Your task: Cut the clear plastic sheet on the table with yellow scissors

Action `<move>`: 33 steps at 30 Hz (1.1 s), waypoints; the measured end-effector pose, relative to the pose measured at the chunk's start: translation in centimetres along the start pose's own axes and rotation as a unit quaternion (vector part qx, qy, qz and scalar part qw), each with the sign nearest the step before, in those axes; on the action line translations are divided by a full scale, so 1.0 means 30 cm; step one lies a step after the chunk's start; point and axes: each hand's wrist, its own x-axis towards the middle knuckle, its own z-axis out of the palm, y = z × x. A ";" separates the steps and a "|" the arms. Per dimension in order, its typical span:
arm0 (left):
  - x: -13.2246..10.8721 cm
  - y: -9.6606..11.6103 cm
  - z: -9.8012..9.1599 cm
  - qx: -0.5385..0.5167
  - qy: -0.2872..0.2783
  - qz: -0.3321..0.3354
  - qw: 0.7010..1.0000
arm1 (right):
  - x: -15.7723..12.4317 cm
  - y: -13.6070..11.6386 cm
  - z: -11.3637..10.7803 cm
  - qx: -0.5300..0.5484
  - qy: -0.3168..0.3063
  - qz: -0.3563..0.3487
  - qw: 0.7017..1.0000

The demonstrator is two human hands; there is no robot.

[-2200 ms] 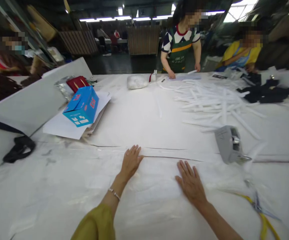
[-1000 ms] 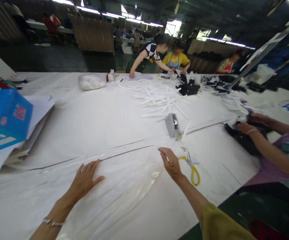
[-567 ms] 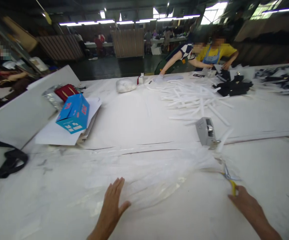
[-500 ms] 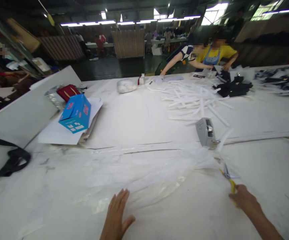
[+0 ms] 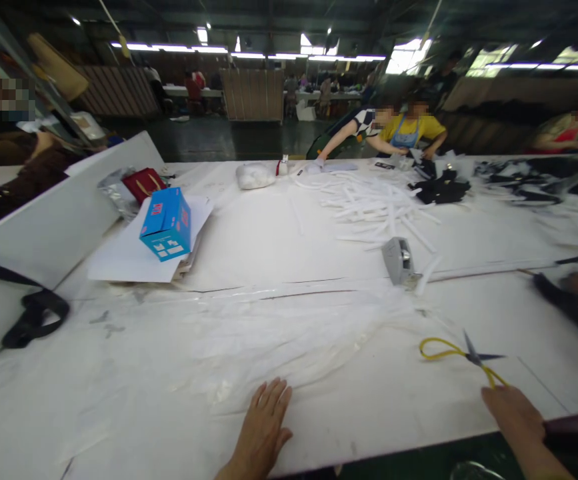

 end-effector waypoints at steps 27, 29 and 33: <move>0.055 -0.106 0.062 0.023 0.023 -0.062 0.998 | -1.100 -0.308 0.097 0.250 -0.383 -0.103 0.883; 0.061 -0.114 0.061 0.015 0.018 -0.057 0.998 | -1.140 -0.288 0.118 0.292 -0.437 -0.080 0.847; 0.069 -0.131 0.071 -0.008 -0.004 -0.048 0.999 | -1.201 -0.241 0.149 0.272 -0.503 -0.046 0.819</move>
